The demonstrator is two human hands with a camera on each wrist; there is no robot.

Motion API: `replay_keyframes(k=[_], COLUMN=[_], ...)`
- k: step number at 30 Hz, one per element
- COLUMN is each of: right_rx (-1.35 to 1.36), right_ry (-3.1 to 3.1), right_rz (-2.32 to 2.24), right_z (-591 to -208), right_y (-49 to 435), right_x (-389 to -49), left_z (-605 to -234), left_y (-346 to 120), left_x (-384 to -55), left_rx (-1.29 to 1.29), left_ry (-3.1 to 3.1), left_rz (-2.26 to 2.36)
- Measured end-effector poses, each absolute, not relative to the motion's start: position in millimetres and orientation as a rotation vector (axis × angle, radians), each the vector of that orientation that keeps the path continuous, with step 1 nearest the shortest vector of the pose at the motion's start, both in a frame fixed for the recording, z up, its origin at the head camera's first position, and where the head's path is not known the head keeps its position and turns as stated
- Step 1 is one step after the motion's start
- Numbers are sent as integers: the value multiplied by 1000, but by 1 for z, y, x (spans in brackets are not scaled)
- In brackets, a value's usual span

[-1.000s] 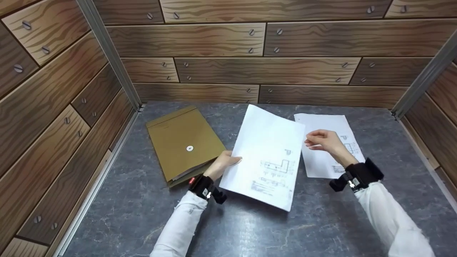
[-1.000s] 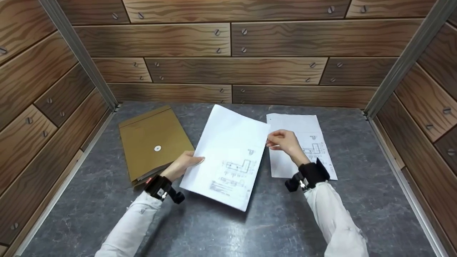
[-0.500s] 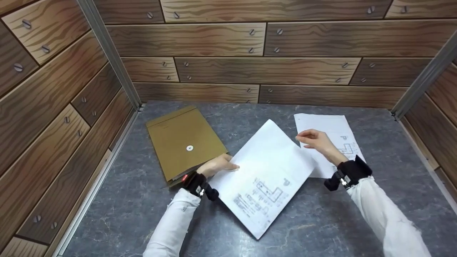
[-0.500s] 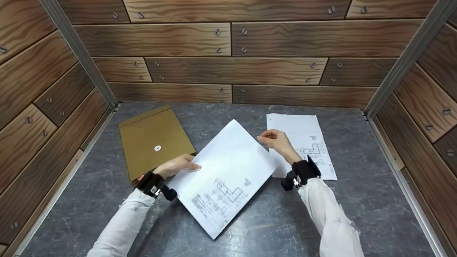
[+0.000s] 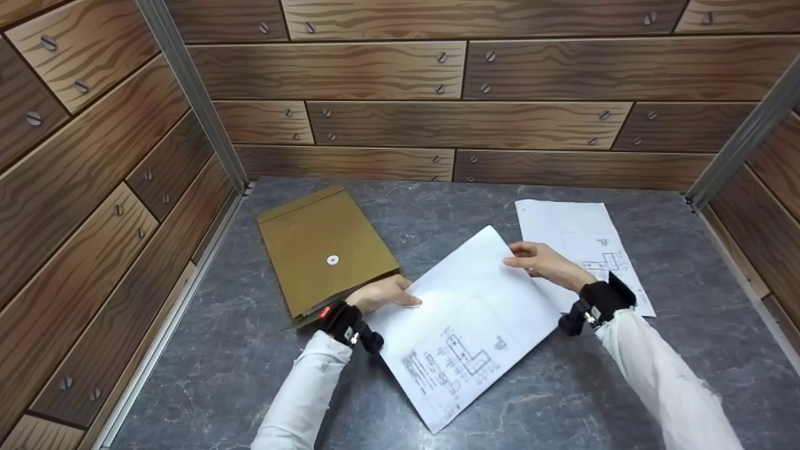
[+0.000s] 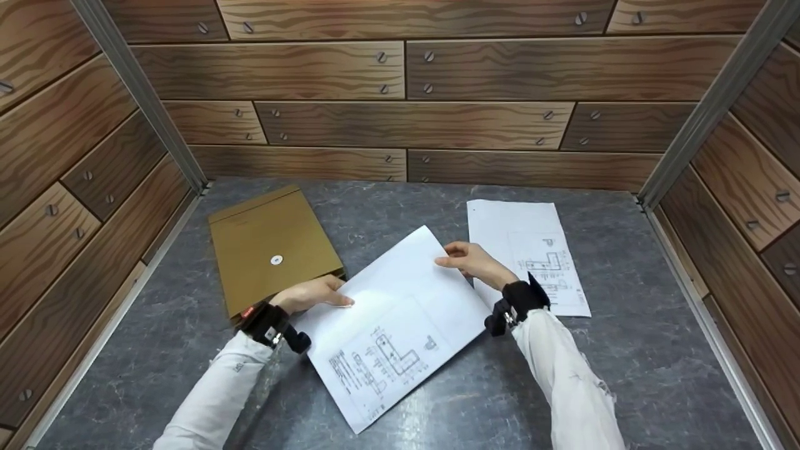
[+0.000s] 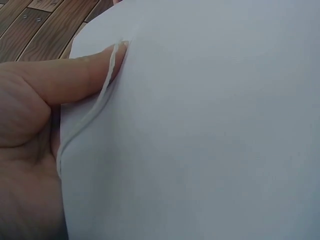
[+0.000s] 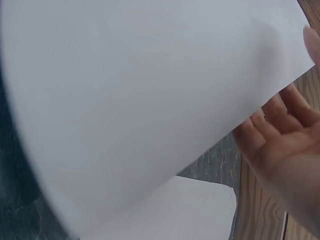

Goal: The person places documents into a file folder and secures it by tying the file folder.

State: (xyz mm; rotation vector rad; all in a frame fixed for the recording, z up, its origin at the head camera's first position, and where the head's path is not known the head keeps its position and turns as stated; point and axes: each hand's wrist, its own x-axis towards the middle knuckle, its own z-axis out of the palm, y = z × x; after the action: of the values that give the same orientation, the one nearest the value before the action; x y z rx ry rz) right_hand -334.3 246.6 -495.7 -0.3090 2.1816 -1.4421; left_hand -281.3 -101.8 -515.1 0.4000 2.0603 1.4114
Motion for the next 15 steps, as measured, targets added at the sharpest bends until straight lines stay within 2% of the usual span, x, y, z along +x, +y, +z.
replay_keyframes(k=[15], right_rx=[-311], right_ry=[1923], right_rz=[-1486], right_z=[-510], right_y=[239], right_x=[-331], left_z=[-516], left_y=[-93], left_x=[-282], left_rx=[463], left_ry=[2077], left_rz=[1366])
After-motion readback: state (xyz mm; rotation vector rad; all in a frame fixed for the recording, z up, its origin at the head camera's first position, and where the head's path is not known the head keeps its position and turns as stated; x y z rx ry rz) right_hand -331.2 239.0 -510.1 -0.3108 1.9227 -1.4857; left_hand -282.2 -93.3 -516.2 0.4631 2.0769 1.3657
